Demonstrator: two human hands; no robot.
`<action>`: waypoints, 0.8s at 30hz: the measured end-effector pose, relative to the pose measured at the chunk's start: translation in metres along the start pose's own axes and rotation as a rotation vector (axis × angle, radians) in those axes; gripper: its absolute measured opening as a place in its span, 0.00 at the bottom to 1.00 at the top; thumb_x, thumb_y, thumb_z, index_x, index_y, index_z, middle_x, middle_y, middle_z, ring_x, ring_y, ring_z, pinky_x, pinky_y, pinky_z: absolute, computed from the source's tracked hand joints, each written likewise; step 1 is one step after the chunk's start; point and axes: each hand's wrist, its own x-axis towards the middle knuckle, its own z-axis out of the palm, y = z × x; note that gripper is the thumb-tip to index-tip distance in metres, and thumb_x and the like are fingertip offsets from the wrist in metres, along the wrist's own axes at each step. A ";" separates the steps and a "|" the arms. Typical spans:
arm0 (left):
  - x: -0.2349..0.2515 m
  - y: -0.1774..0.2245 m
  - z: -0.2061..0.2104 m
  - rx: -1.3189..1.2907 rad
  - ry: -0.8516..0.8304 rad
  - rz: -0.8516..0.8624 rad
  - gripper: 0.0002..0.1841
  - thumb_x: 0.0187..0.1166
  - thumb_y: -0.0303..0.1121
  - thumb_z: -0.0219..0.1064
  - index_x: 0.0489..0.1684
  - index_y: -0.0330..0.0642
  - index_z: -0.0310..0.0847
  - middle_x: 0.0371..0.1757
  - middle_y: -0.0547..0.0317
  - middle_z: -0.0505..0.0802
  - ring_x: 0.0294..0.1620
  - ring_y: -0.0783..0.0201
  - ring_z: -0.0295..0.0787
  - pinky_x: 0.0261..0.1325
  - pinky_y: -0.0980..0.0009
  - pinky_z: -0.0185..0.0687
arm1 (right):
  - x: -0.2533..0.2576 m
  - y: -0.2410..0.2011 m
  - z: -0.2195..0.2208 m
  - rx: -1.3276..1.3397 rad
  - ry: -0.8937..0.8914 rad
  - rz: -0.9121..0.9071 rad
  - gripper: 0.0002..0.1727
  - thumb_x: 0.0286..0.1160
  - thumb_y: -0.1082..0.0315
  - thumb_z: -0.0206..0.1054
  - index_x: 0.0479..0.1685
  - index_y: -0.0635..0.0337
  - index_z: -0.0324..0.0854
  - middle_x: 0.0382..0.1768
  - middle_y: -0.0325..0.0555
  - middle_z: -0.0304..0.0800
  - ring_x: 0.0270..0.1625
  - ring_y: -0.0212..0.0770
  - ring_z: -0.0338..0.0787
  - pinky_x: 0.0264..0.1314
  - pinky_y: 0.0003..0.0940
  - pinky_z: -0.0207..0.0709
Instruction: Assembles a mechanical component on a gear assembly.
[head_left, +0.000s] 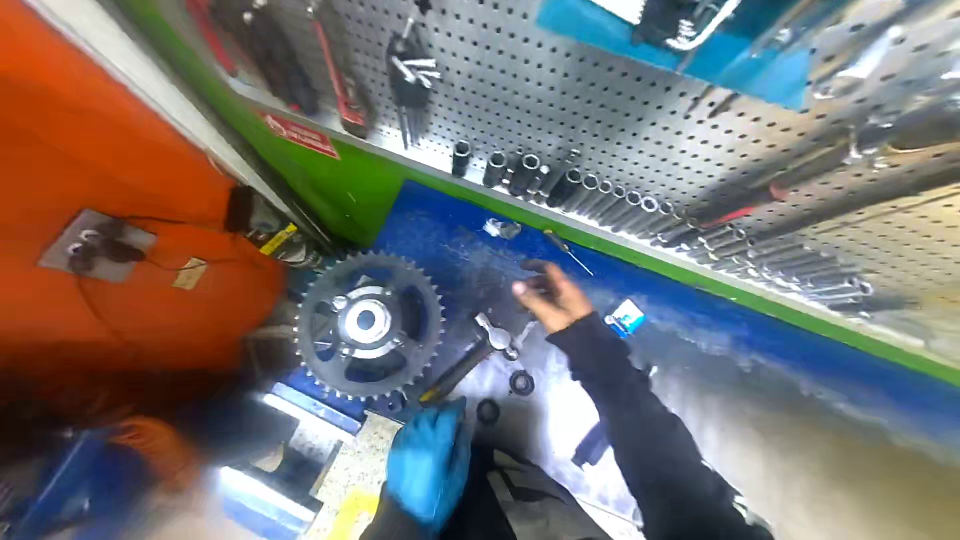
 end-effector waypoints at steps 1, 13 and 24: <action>0.019 0.006 0.023 0.063 -0.278 -0.131 0.27 0.81 0.45 0.64 0.79 0.49 0.78 0.70 0.43 0.88 0.70 0.43 0.86 0.68 0.44 0.83 | -0.005 0.021 -0.027 -0.028 0.030 -0.022 0.33 0.77 0.60 0.72 0.79 0.66 0.69 0.52 0.60 0.90 0.45 0.47 0.93 0.50 0.47 0.89; 0.075 0.040 0.032 -0.149 -0.575 -0.396 0.26 0.86 0.43 0.60 0.81 0.45 0.72 0.70 0.45 0.88 0.68 0.47 0.88 0.72 0.42 0.80 | -0.047 0.089 -0.046 0.094 0.187 -0.170 0.21 0.65 0.72 0.72 0.59 0.70 0.82 0.40 0.48 0.93 0.32 0.34 0.91 0.36 0.31 0.89; -0.013 -0.031 -0.171 -0.507 0.159 -0.212 0.26 0.92 0.50 0.48 0.55 0.33 0.81 0.23 0.65 0.85 0.15 0.71 0.78 0.16 0.70 0.80 | -0.033 0.004 0.141 0.296 -0.001 0.024 0.70 0.38 0.49 0.91 0.90 0.63 0.52 0.76 0.63 0.76 0.73 0.52 0.83 0.71 0.49 0.81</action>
